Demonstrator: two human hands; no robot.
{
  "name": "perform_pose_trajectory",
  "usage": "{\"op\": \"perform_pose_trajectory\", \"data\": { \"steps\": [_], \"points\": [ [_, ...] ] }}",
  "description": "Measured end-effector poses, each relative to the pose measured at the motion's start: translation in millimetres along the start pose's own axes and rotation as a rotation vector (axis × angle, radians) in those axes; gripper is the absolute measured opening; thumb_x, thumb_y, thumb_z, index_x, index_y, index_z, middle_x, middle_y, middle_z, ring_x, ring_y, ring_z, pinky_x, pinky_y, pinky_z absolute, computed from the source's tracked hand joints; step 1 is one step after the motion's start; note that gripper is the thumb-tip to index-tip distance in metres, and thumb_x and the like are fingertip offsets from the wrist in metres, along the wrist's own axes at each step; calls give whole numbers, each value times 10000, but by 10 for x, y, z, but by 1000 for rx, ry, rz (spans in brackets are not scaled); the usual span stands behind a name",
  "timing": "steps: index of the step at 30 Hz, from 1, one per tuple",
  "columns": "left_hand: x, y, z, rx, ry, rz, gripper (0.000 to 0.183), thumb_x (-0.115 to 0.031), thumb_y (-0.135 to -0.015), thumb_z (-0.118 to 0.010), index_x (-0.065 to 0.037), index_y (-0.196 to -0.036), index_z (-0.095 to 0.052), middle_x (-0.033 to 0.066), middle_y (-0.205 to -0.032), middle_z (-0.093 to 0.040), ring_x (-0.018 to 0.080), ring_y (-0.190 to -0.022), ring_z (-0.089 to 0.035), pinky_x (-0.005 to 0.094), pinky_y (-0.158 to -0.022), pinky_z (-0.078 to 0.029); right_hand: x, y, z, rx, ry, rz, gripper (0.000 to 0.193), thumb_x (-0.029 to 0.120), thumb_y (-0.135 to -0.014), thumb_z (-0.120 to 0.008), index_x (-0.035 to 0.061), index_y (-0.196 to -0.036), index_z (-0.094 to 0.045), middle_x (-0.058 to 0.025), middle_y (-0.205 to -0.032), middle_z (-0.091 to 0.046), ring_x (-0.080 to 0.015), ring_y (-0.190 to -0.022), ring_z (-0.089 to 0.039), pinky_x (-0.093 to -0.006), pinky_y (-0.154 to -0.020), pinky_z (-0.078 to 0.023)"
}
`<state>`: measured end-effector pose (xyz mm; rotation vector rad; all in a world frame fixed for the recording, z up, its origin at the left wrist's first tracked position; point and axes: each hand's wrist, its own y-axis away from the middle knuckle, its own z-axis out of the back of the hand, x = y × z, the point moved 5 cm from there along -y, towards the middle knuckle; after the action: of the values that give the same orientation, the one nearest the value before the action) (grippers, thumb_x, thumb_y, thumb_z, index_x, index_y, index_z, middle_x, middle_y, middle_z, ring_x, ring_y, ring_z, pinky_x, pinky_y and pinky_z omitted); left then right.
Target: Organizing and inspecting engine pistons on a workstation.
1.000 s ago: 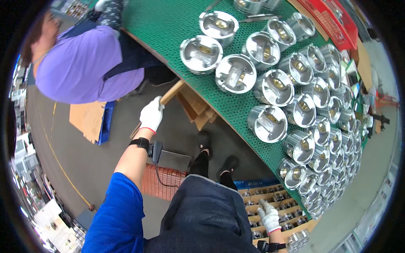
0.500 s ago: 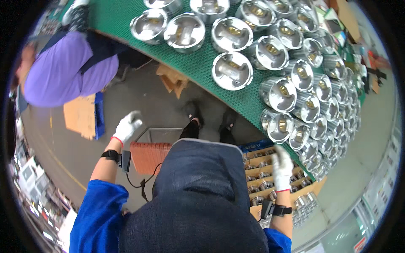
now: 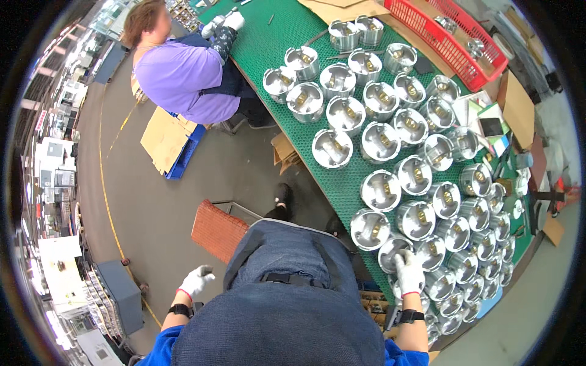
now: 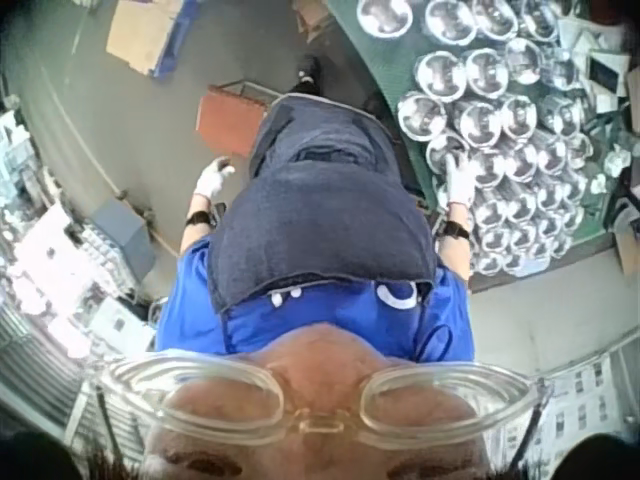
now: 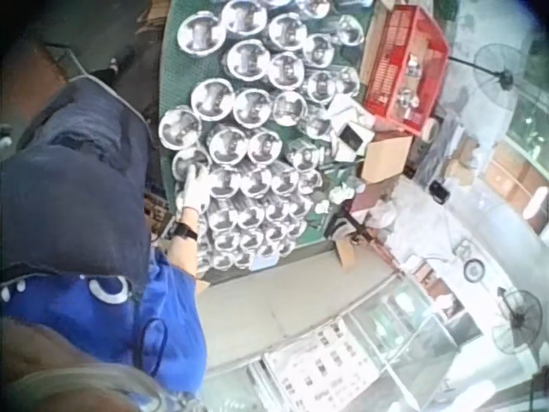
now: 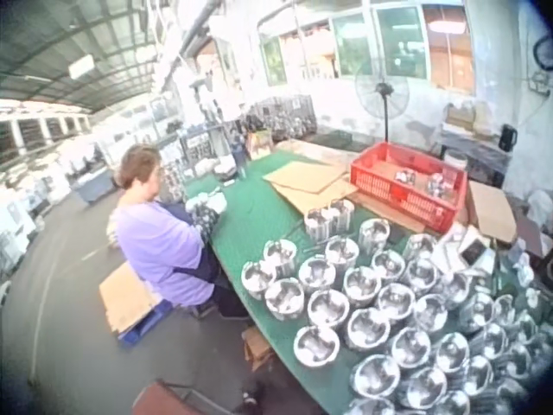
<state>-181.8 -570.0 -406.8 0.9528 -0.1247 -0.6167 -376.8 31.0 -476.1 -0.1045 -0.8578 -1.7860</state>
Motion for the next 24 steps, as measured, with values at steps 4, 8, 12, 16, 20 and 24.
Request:
{"op": "perform_pose_trajectory", "data": {
  "steps": [4, 8, 12, 16, 20, 24],
  "points": [
    [41, 284, -285, 16, 52, 42, 499, -272, -860, -626, -29, -1293, -587, 174, -1245, -643, 274, -1160, -614, 339, -996, -470, -250, -66, -75, -90, 25, 90, 239, 241, -859, -638, 79, -1026, -691, -162, -991, -690, -357, -939, -639, -422, -863, -484],
    [55, 128, -104, -16, -37, 23, 509, -306, -852, -642, -42, -1285, -599, 182, -1267, -631, 280, -1188, -600, 341, -1007, -464, -108, -41, 18, -105, -35, 102, 210, 223, -858, -646, 86, -1009, -696, -162, -938, -694, -343, -915, -651, -426, -829, -493],
    [-987, 90, 420, -153, -106, -203, 505, -279, -880, -655, -42, -1316, -563, 179, -1290, -614, 266, -1225, -577, 356, -1039, -443, -194, -44, -48, -142, -46, 117, 191, 234, -872, -636, 97, -994, -693, -160, -926, -697, -336, -889, -666, -432, -791, -506],
    [-1999, 202, 578, -159, 4, -465, 498, -260, -882, -670, -66, -1326, -554, 153, -1321, -595, 283, -1234, -563, 380, -1042, -444, -231, -74, -98, -188, 8, 119, 200, 275, -873, -631, 117, -981, -691, -139, -913, -701, -332, -879, -669, -440, -780, -516],
    [-2671, 475, 440, -57, -244, -666, 514, -195, -850, -726, -68, -1320, -561, 123, -1269, -631, 231, -1173, -602, 351, -997, -481, -277, -75, -149, -235, 35, 126, 206, 301, -860, -639, 138, -972, -697, -121, -892, -704, -316, -851, -676, -430, -754, -527],
    [-3058, 569, 405, 153, -530, -653, 505, -359, -904, -624, -135, -1349, -536, 134, -1328, -584, 314, -1224, -559, 402, -1022, -453, -291, -81, -186, -348, 100, 164, 166, 292, -846, -650, 153, -925, -695, -107, -830, -700, -308, -784, -679, -424, -704, -531]
  ]
}}
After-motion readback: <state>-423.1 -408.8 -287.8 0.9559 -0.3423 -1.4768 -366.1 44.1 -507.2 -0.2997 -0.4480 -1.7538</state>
